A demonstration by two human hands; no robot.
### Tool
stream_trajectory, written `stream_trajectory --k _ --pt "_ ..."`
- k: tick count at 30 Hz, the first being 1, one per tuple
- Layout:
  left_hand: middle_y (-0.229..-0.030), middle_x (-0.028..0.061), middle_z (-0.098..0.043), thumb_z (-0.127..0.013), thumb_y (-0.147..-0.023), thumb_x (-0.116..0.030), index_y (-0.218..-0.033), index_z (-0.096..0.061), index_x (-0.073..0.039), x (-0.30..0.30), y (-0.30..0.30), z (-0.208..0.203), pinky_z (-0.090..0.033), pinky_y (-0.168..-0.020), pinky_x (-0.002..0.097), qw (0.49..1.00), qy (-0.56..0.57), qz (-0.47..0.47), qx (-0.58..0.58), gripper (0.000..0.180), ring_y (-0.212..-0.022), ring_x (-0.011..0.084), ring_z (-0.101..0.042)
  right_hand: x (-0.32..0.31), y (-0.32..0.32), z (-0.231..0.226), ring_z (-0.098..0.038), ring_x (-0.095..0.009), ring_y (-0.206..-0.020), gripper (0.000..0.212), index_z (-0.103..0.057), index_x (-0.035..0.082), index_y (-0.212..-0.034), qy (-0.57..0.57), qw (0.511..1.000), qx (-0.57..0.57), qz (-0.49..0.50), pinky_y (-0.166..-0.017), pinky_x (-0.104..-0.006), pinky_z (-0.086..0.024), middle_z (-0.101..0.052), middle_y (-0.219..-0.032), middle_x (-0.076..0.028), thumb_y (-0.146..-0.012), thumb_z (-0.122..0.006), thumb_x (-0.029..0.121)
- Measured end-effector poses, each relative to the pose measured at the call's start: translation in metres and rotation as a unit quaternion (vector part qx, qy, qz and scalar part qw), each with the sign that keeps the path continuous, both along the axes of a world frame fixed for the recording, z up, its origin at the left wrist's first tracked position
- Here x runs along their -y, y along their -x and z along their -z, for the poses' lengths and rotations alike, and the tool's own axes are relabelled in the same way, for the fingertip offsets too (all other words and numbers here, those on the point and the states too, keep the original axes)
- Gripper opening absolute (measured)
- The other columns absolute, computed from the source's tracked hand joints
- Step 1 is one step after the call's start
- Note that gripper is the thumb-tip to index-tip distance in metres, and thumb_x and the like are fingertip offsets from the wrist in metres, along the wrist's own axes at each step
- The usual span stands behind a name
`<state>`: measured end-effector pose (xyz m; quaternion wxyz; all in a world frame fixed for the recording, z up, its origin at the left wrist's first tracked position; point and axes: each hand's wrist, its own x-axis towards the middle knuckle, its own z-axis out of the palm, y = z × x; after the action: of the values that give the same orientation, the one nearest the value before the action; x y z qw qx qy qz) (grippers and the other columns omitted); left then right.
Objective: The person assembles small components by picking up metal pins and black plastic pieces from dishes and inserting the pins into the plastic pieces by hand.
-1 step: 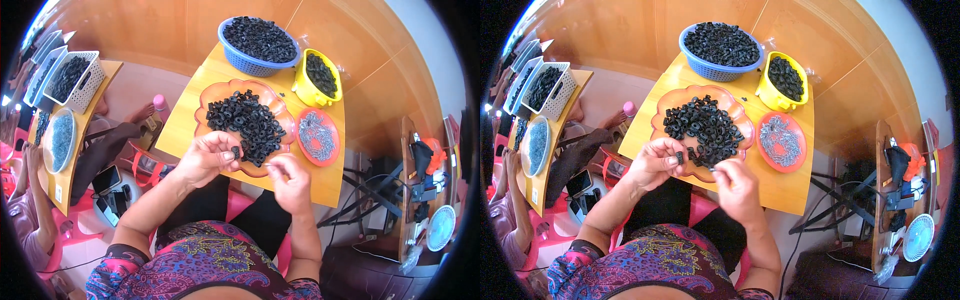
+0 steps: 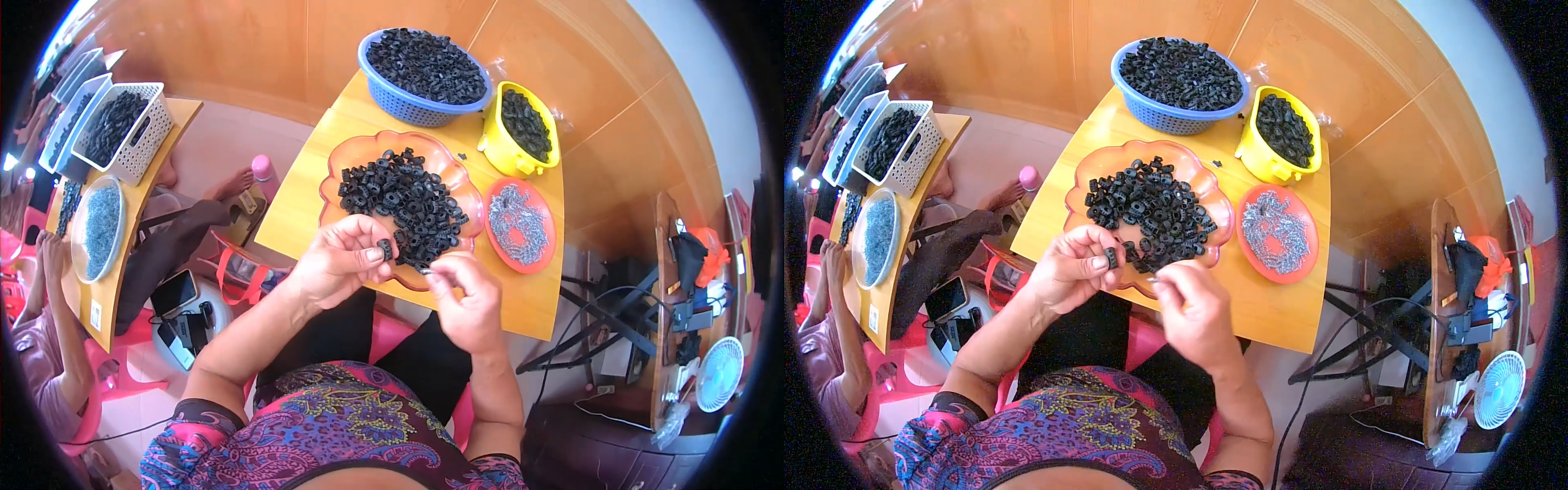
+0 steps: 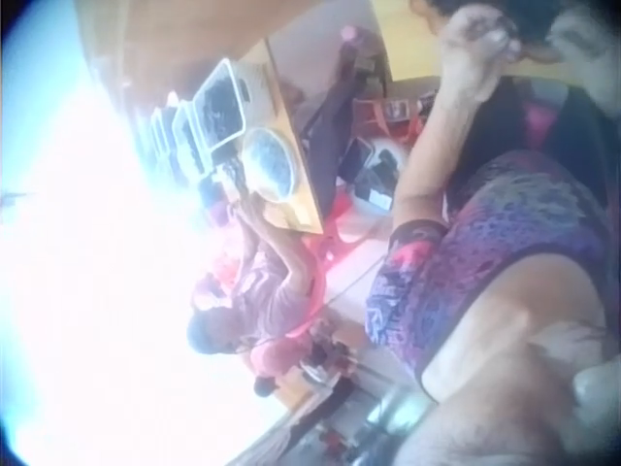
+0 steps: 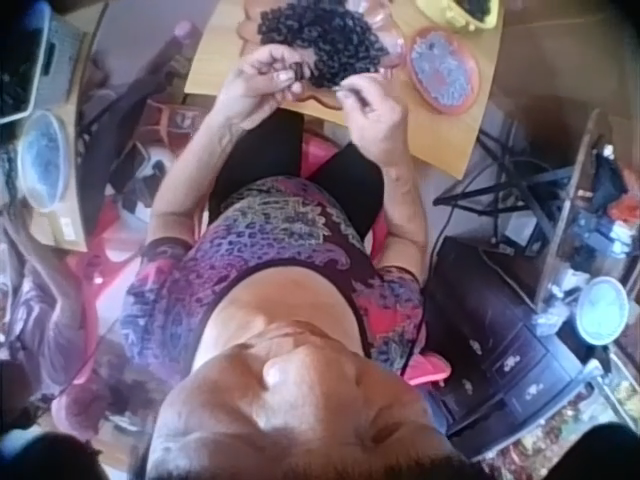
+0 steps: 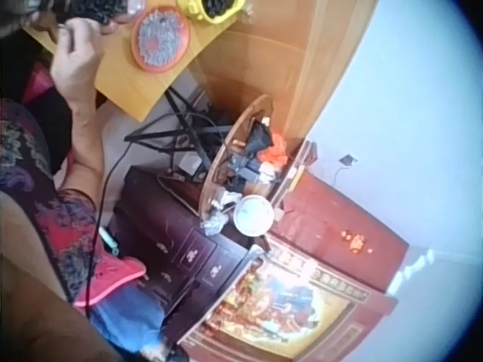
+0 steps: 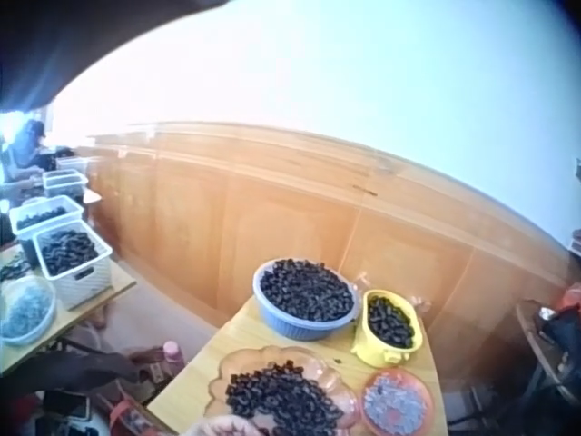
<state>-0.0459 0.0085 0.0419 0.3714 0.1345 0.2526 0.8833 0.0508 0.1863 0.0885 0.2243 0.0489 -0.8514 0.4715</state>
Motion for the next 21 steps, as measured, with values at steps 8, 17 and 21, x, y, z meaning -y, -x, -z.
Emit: stream_trajectory --k 8,17,21 --pt "-0.090 0.0087 -0.066 -0.062 -0.086 -0.002 -0.098 -0.056 -0.004 0.000 -0.013 0.012 -0.052 -0.067 0.0267 0.998 -0.030 0.004 0.056 0.013 -0.076 0.0167 -0.064 0.034 0.014 -0.002 -0.056 -0.013 -0.064 0.013 -0.059 -0.002 -0.087 -0.056 0.997 -0.034 -0.038 -0.056 -0.0233 -0.046 -0.059 -0.082 -0.008 -0.078 -0.065 -0.009" --pt "-0.084 0.0019 -0.063 -0.061 -0.086 0.003 -0.097 -0.057 -0.002 -0.012 -0.060 0.016 -0.050 -0.070 0.0217 0.994 0.077 -0.057 -0.054 0.013 -0.076 0.0079 -0.060 0.020 -0.022 -0.010 -0.055 -0.023 -0.054 0.015 -0.059 0.001 -0.081 -0.111 0.988 0.096 -0.041 -0.049 -0.0318 -0.043 -0.056 -0.069 -0.011 -0.071 -0.067 -0.007" --pt "-0.081 0.0021 -0.062 -0.060 -0.088 0.001 -0.100 -0.056 -0.002 -0.015 -0.072 0.024 -0.049 -0.063 0.0214 0.994 0.104 0.020 -0.017 0.013 -0.074 0.0076 -0.059 0.012 -0.042 0.003 -0.056 -0.017 -0.054 0.020 -0.060 0.000 -0.085 -0.069 0.988 0.128 -0.044 -0.049 -0.0275 -0.044 -0.059 -0.072 -0.009 -0.069 -0.069 -0.008"
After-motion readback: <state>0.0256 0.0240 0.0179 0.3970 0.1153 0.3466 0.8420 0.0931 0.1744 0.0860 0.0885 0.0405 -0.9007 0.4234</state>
